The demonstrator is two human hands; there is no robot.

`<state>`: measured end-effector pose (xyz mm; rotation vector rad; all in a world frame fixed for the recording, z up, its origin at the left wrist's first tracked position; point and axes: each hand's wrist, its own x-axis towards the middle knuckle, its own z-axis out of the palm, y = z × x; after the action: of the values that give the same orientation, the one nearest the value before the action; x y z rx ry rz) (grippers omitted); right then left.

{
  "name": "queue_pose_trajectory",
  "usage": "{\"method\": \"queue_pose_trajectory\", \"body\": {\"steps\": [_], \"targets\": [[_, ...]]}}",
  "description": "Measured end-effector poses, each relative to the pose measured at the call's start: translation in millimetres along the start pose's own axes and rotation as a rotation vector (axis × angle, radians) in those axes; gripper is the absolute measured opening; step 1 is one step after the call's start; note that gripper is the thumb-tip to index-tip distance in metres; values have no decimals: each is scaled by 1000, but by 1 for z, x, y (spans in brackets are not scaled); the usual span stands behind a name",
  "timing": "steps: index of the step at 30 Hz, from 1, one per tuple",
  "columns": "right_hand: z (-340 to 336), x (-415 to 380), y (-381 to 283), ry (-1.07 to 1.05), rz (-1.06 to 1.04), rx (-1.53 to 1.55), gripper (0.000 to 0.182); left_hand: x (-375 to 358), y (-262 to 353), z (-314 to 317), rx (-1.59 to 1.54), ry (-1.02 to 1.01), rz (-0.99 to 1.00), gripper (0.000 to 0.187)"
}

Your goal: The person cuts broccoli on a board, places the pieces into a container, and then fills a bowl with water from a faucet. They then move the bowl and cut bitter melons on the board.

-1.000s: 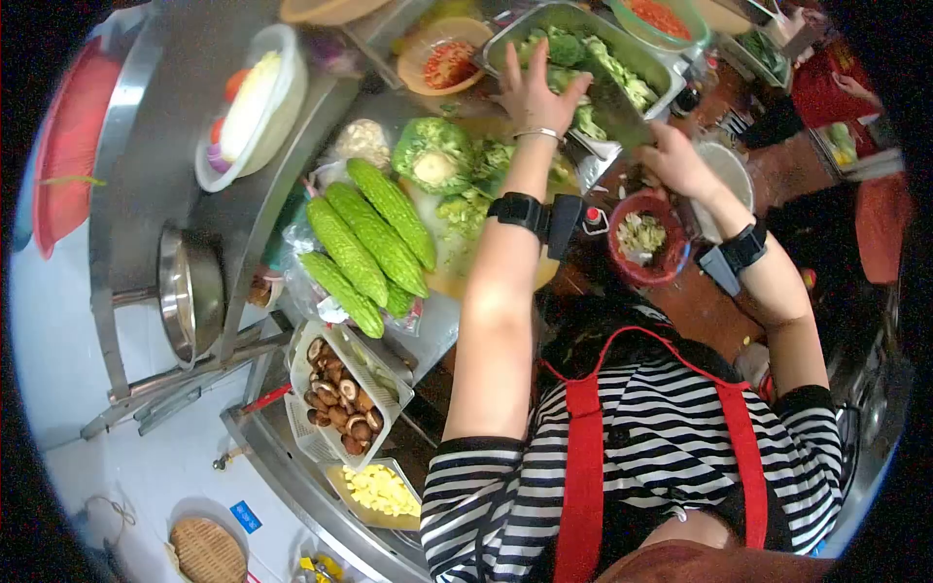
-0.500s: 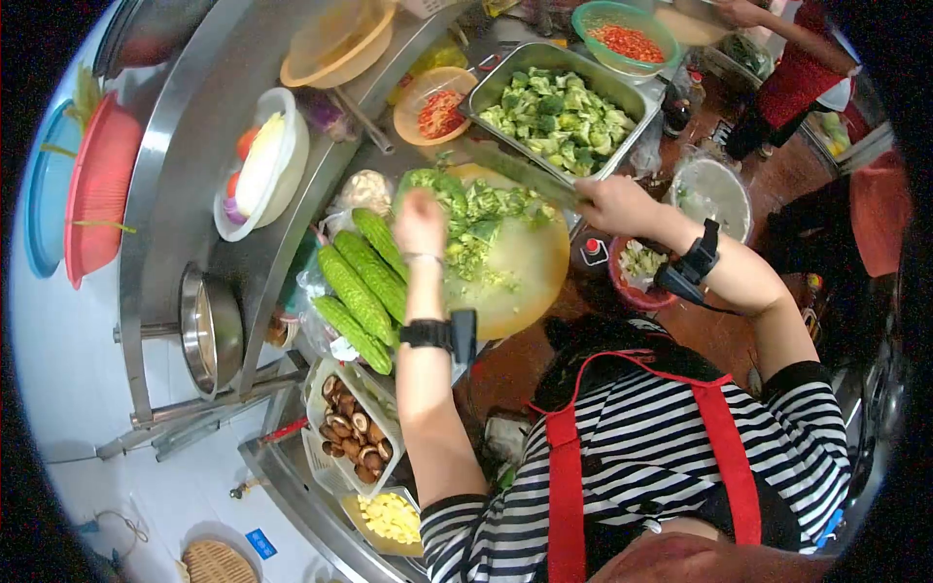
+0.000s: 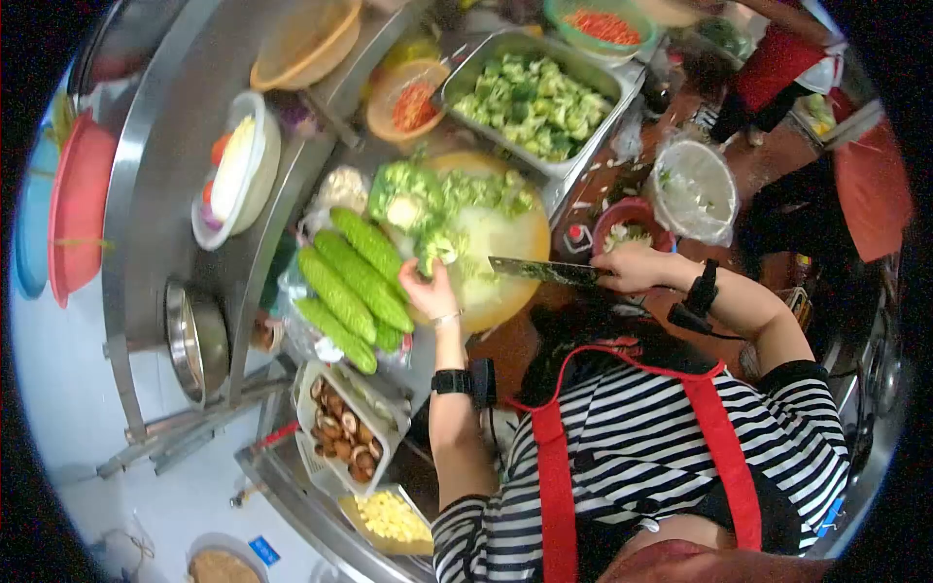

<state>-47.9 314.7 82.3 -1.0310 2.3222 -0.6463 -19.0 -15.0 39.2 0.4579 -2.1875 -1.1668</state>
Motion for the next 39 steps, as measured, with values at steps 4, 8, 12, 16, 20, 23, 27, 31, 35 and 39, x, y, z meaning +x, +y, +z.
{"method": "queue_pose_trajectory", "body": {"steps": [4,8,12,16,20,23,27,31,35,39], "targets": [[24,28,-11,-28,20,-144,23,-25,2,-25,-246,163,-165,39],[22,46,-18,153,32,-160,23,-60,-12,-10,-87,-15,-179,34],[12,45,-37,139,-33,-193,24,-73,-6,0,-2,-50,-56,35],[17,49,-50,104,-26,-174,25,-80,-13,-3,89,-32,-10,34],[24,56,-50,80,-19,-165,26,-80,-15,-4,149,-17,78,32],[25,58,-50,100,-33,-156,25,-78,-18,-6,201,-16,130,32],[14,58,-68,96,-23,-158,23,-82,-18,-8,235,-5,115,33],[43,72,-63,60,-17,-135,22,-84,-19,-7,204,-26,82,34],[58,94,-74,-90,-2,-301,22,-82,-19,-18,201,-58,133,38],[44,93,-65,-123,53,-292,23,-67,-23,-27,261,-138,240,40]]}}
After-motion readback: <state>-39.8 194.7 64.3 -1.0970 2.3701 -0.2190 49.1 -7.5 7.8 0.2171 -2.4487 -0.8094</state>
